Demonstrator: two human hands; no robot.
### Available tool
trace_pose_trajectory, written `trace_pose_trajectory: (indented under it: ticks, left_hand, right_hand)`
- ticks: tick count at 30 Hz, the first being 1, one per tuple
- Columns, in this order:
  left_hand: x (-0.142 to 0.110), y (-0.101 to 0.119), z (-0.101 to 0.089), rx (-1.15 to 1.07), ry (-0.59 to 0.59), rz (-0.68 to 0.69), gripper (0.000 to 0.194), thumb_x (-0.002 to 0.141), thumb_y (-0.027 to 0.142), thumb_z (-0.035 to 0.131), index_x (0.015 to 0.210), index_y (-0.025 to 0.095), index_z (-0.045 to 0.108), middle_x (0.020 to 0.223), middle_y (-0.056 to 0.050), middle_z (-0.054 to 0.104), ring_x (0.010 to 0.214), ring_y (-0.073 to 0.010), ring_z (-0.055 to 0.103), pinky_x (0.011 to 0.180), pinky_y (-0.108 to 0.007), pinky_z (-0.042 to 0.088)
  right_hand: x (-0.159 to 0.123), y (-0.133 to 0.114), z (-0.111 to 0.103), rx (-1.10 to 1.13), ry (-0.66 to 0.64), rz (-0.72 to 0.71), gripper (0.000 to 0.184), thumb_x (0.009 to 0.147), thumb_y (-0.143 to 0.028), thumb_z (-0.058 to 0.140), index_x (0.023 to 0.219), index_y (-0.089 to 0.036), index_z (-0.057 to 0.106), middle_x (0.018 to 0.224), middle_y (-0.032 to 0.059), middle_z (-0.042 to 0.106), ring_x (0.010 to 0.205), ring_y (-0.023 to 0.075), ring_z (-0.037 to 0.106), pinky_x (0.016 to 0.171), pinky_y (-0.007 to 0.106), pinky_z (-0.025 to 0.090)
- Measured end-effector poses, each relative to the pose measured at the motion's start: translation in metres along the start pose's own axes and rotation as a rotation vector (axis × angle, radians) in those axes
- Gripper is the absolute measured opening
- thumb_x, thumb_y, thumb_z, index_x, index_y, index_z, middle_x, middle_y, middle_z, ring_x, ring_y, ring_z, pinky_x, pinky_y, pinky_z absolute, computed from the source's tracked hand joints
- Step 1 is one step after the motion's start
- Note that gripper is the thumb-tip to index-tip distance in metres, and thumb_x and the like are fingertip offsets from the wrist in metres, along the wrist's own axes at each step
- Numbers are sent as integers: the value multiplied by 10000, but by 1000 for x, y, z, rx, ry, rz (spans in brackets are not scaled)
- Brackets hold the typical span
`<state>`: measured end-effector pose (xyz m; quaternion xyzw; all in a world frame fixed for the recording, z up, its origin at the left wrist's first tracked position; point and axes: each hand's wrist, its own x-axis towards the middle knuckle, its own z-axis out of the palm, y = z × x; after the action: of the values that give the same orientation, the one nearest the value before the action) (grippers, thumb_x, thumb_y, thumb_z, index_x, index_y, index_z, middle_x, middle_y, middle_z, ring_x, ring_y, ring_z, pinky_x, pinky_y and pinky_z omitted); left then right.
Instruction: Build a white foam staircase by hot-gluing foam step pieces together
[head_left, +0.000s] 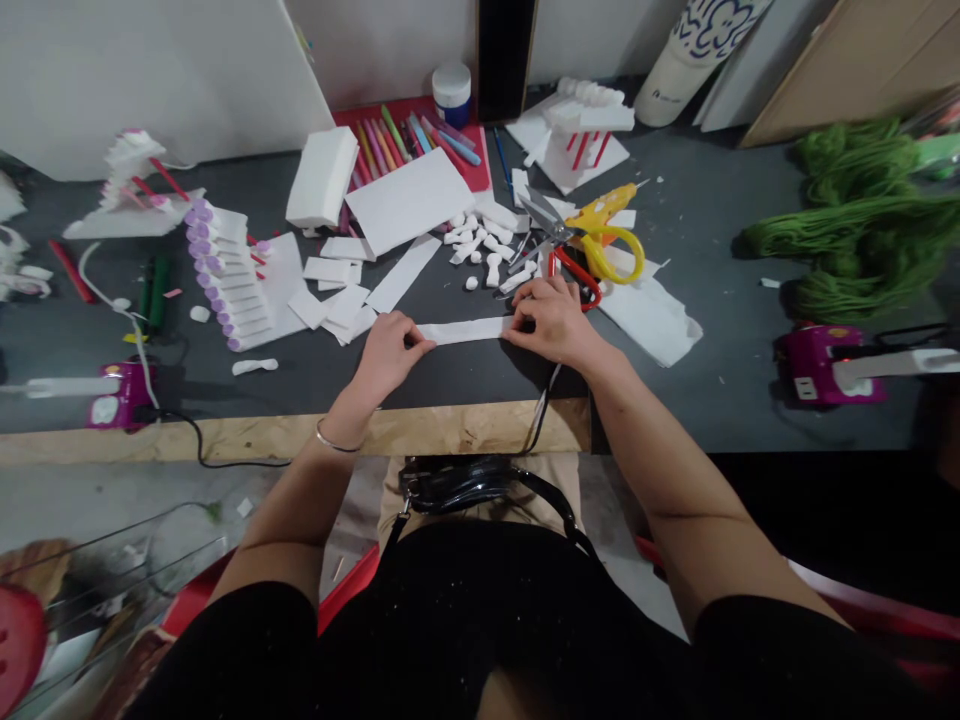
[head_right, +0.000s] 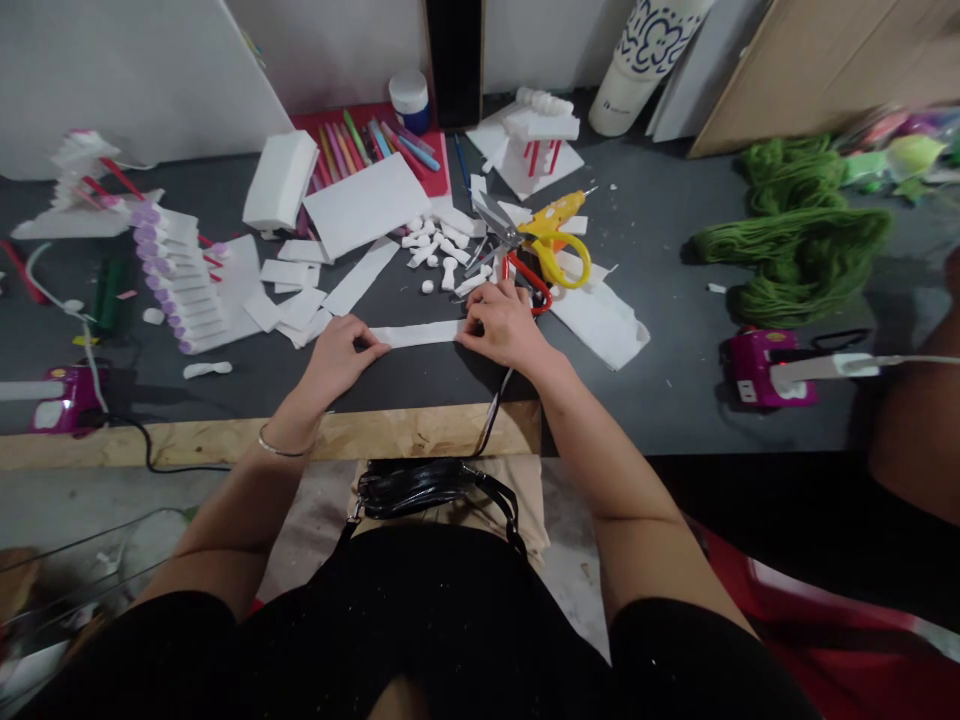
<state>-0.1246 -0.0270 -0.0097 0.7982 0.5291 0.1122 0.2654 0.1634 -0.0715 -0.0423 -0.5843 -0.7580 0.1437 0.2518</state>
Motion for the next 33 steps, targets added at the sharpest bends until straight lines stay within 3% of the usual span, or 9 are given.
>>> trace_pose_trajectory:
  ticks: [4,9,13,17,22,27,30,33]
  left_hand:
    - [3,2,-1,-57,12,18,271,844,192,777,716,225,540,828,-18,592,881,-224,564,911,-407,517]
    - [4,-1,2,-104,-19,65,85,851,145,712,827,227,709,908,-32,612,922,-225,598,911,-405,529]
    - [2,-5,4,-26,-31,72,158,907,145,680,931,228,812,1010,-66,630,1021,-252,630,978,-440,514]
    - [-9,-4,3,145,12,176,210,965,175,636,1015,241,829,1073,-100,666,1094,-292,637,972,-479,512]
    - [-30,18,17,386,72,314,314,1045,215,501,1196,192,775,1245,-176,723,1232,-359,637,955,-528,541]
    - [-35,43,52,346,-37,564,434,1077,203,461,1466,73,603,1532,-225,623,1522,-320,516,1212,-507,490]
    - [-37,48,64,395,-93,555,513,1090,281,478,1529,21,538,1596,-248,551,1575,-330,453,1267,-503,453]
    - [-42,48,63,470,-91,496,585,1106,361,452,1558,-7,498,1618,-261,511,1579,-339,442,1289,-502,425]
  right_hand:
    - [0,0,0,-2,16,23,100,814,-281,802,804,-229,718,1147,112,693,1100,337,550,941,498,377]
    - [1,-4,-3,2,-24,-40,29,893,-263,752,886,-274,779,1165,92,683,1112,323,549,951,496,372]
    - [1,-8,-7,-42,-61,-92,130,948,-272,711,908,-295,832,1137,95,697,1102,315,545,961,514,364]
    - [0,-13,-9,-92,-60,-144,176,963,-258,685,899,-299,843,1090,89,720,1084,309,538,964,514,359]
    - [1,-14,-10,-128,-60,-192,204,968,-238,659,897,-294,841,1055,89,733,1063,304,523,949,501,356]
    - [1,-13,-9,-157,-57,-202,203,972,-244,659,896,-276,845,1044,89,743,1060,299,526,938,481,353]
    - [1,-12,-9,-155,-63,-204,202,968,-227,659,926,-276,851,1045,91,741,1060,296,520,941,478,343]
    - [2,-11,-9,-138,-58,-211,185,959,-230,678,940,-280,856,1028,90,735,1039,290,506,929,467,336]
